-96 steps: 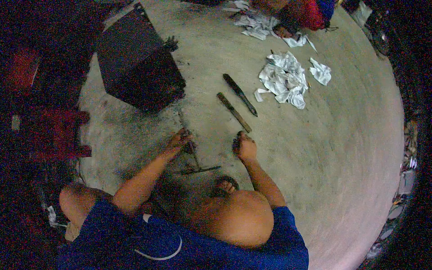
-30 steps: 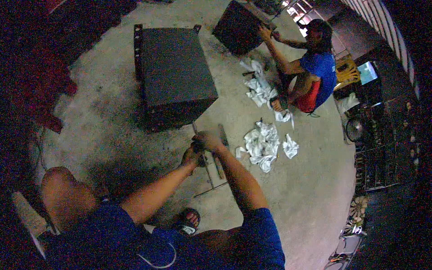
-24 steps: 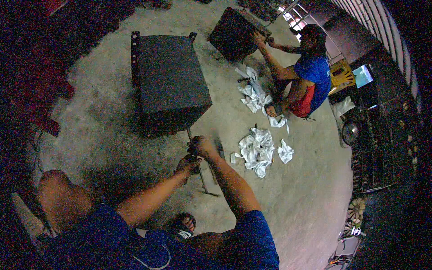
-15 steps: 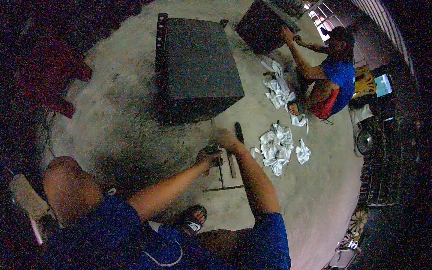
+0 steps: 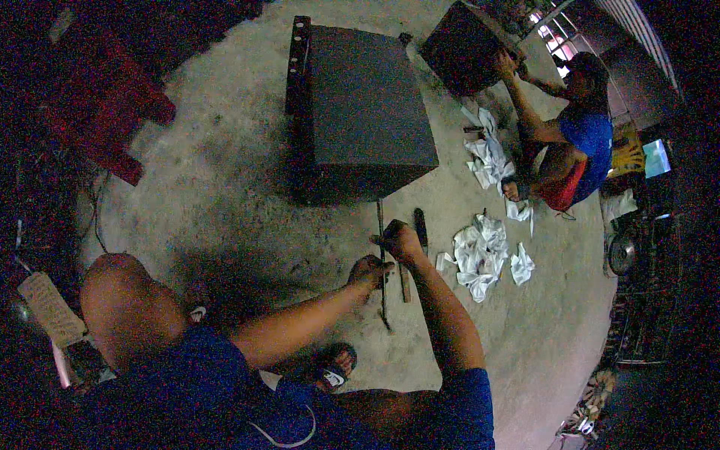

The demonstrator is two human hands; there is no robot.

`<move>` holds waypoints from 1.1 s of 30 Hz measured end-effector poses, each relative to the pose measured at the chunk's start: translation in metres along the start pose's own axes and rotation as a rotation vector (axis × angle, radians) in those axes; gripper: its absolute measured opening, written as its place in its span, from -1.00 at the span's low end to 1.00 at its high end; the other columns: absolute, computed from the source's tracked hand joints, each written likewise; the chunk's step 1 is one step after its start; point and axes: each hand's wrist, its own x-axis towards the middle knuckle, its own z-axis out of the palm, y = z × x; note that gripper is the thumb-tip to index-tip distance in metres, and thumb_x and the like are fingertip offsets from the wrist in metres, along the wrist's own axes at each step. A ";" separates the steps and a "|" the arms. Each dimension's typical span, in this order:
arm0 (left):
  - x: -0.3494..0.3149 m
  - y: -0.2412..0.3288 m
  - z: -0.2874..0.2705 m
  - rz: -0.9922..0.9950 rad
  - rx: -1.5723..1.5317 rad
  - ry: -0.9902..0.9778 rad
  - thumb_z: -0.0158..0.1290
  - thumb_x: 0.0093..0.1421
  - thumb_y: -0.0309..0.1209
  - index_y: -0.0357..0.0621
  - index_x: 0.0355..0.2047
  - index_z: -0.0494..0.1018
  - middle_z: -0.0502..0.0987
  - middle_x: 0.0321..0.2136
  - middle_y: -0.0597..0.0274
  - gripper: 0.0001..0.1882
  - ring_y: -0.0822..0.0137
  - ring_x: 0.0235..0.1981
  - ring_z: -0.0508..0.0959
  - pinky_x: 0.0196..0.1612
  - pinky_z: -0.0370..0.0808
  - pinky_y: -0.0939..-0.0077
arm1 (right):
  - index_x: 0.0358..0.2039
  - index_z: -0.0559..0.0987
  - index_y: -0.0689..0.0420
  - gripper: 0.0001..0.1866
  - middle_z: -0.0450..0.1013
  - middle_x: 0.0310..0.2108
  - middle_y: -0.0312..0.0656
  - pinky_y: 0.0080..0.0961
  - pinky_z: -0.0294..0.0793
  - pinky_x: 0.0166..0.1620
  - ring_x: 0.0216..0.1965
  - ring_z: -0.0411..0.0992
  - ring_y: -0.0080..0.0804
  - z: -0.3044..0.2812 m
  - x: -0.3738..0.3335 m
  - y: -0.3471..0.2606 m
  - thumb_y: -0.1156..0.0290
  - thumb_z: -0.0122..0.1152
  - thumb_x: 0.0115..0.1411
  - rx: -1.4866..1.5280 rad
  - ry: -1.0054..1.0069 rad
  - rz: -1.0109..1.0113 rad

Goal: The recorder uses a screwdriver and hands to open and disassemble a large black electronic device on the floor.

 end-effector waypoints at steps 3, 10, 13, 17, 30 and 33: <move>-0.014 0.030 0.005 -0.120 0.055 -0.049 0.19 0.10 -0.26 -0.11 -0.23 0.40 0.49 -0.36 0.23 -0.69 0.37 -0.51 0.47 -0.41 0.50 0.43 | -0.30 0.53 0.20 -0.55 0.51 -0.48 -0.16 -0.43 0.47 -0.32 -0.41 0.50 -0.40 -0.006 -0.005 0.006 0.01 0.22 0.09 0.239 -0.193 0.195; -0.036 0.050 0.014 0.020 -0.342 -0.126 0.02 0.17 -0.39 -0.03 -0.20 0.39 0.52 -0.37 0.31 -0.82 0.38 -0.37 0.53 -0.26 0.53 0.43 | -0.12 0.50 0.26 -0.61 0.48 -0.11 -0.02 -0.46 0.45 -0.08 -0.13 0.48 -0.32 -0.023 -0.004 0.021 0.18 -0.02 0.28 0.671 -0.555 0.028; -0.035 0.042 0.013 -0.091 -0.376 -0.101 -0.02 0.19 -0.37 0.00 -0.22 0.39 0.49 -0.38 0.32 -0.85 0.39 -0.33 0.51 -0.26 0.50 0.42 | -0.14 0.51 0.30 -0.63 0.47 -0.10 -0.05 -0.45 0.46 -0.09 -0.16 0.48 -0.35 -0.036 -0.011 0.013 0.22 0.00 0.27 0.449 -0.566 -0.293; -0.029 0.040 0.014 -0.085 -0.283 -0.125 -0.01 0.18 -0.28 -0.04 -0.26 0.40 0.48 -0.39 0.32 -0.83 0.39 -0.32 0.50 -0.32 0.44 0.46 | -0.20 0.52 0.32 -0.66 0.50 -0.26 -0.13 -0.47 0.47 -0.18 -0.24 0.48 -0.42 -0.035 -0.011 0.025 0.26 0.10 0.21 0.516 -0.452 -0.191; -0.026 0.032 0.011 -0.139 -0.245 -0.051 0.03 0.16 -0.38 -0.26 -0.30 0.45 0.53 -0.50 0.15 -0.81 0.32 -0.48 0.55 -0.36 0.49 0.41 | -0.31 0.48 0.25 -0.70 0.52 -0.38 -0.15 -0.47 0.49 -0.30 -0.36 0.51 -0.38 -0.023 -0.013 0.016 0.25 0.22 0.14 0.731 -0.450 -0.004; -0.015 0.018 -0.005 -0.141 -0.205 -0.082 0.03 0.18 -0.36 -0.24 -0.26 0.40 0.52 -0.44 0.14 -0.80 0.31 -0.43 0.54 -0.32 0.49 0.38 | -0.35 0.49 0.25 -0.72 0.53 -0.37 -0.14 -0.48 0.49 -0.30 -0.34 0.52 -0.37 -0.025 -0.010 -0.002 0.27 0.23 0.14 0.635 -0.472 -0.075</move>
